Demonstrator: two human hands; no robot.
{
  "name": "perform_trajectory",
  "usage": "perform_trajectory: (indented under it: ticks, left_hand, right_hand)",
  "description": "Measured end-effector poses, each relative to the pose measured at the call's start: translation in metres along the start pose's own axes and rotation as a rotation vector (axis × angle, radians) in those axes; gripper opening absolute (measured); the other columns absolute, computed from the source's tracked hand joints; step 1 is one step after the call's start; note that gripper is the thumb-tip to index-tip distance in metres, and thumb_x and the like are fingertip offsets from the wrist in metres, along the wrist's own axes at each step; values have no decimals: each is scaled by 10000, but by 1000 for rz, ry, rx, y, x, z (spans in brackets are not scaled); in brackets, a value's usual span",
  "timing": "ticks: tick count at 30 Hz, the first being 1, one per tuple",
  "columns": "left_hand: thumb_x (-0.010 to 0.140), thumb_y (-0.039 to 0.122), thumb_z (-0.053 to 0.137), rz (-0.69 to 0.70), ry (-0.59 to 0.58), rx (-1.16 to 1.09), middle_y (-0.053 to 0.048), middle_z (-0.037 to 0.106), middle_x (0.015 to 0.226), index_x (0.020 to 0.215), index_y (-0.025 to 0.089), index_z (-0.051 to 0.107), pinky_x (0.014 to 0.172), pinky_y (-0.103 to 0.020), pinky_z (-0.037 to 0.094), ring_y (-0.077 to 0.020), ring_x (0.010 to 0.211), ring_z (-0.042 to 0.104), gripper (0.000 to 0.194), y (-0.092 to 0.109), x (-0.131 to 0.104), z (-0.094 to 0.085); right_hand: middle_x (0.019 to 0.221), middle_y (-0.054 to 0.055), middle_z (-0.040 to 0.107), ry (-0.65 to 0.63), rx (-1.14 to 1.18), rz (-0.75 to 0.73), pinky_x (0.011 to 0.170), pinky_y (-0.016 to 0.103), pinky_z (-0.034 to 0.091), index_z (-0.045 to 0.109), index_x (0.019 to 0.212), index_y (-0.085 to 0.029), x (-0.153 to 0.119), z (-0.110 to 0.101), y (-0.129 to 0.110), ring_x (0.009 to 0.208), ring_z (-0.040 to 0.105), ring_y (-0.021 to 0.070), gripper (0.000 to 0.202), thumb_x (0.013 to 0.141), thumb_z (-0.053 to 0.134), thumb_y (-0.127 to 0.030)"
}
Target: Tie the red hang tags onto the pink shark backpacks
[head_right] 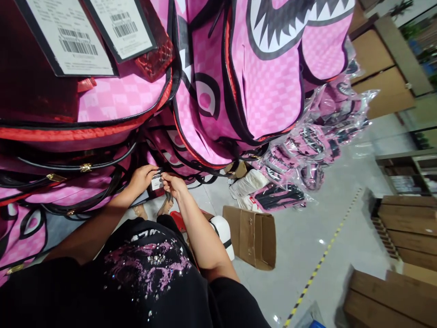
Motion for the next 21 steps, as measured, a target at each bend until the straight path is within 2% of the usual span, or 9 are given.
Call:
perform_trajectory:
  ticks: [3, 5, 7, 10, 14, 16, 21]
  left_hand:
    - [927, 202, 473, 50, 37, 95, -97, 655, 1121, 999, 192, 699, 921, -336, 467, -213, 1047, 588, 238, 5, -1, -2]
    - [926, 186, 472, 138, 52, 199, -97, 637, 1177, 997, 210, 710, 937, -353, 454, -224, 1091, 559, 250, 9, -2, -4]
    - [926, 177, 473, 223, 36, 271, -96, 661, 1137, 997, 224, 716, 928, -370, 454, -231, 1077, 558, 258, 12, -2, -7]
    - [933, 197, 476, 280, -23, 160, -77, 693, 1058, 985, 224, 710, 912, -344, 471, -204, 1022, 590, 241, 11, 0, -7]
    - [922, 203, 486, 141, -69, -89, -32, 704, 958, 945, 194, 690, 819, -238, 491, -133, 877, 639, 206, 3, 9, -2]
    - [910, 212, 504, 85, -83, -90, -25, 702, 919, 924, 190, 693, 778, -229, 485, -129, 827, 636, 191, -1, 12, 1]
    - [919, 230, 493, 51, -112, -41, -36, 696, 950, 943, 195, 714, 797, -239, 470, -144, 864, 628, 225, -7, 15, 9]
  right_hand:
    - [591, -24, 598, -7, 34, -3, 340, 103, 248, 600, 772, -128, 3, 0, -3, 419, 422, 22, 75, 766, 648, -70]
    - [588, -25, 590, 1, 62, -12, 333, 105, 229, 586, 749, -125, 6, 1, -3, 409, 391, 14, 70, 780, 644, -100]
    - [579, -34, 574, 9, 89, -32, 323, 110, 195, 568, 725, -128, 10, 1, -3, 399, 357, 8, 101, 777, 655, -124]
    - [588, -53, 554, 20, 130, -85, 314, 114, 147, 559, 731, -140, 15, 1, -1, 394, 318, 1, 141, 739, 700, -137]
    - [582, -73, 495, 37, 175, -152, 322, 118, 153, 533, 704, -156, 18, 2, 2, 401, 292, -1, 196, 711, 729, -163]
    - [577, -77, 470, 57, 189, -192, 329, 122, 177, 518, 685, -161, 20, 4, 4, 410, 296, 2, 214, 701, 731, -175]
    - [598, -65, 476, 135, 184, -338, 356, 121, 246, 521, 664, -165, 23, 11, 10, 464, 358, 15, 220, 652, 738, -201]
Point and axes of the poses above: each hand's wrist, its own x-axis towards the middle knuckle, its own z-axis out of the palm, y = z × x, the point moved 2 cm from there along x, towards the middle knuckle
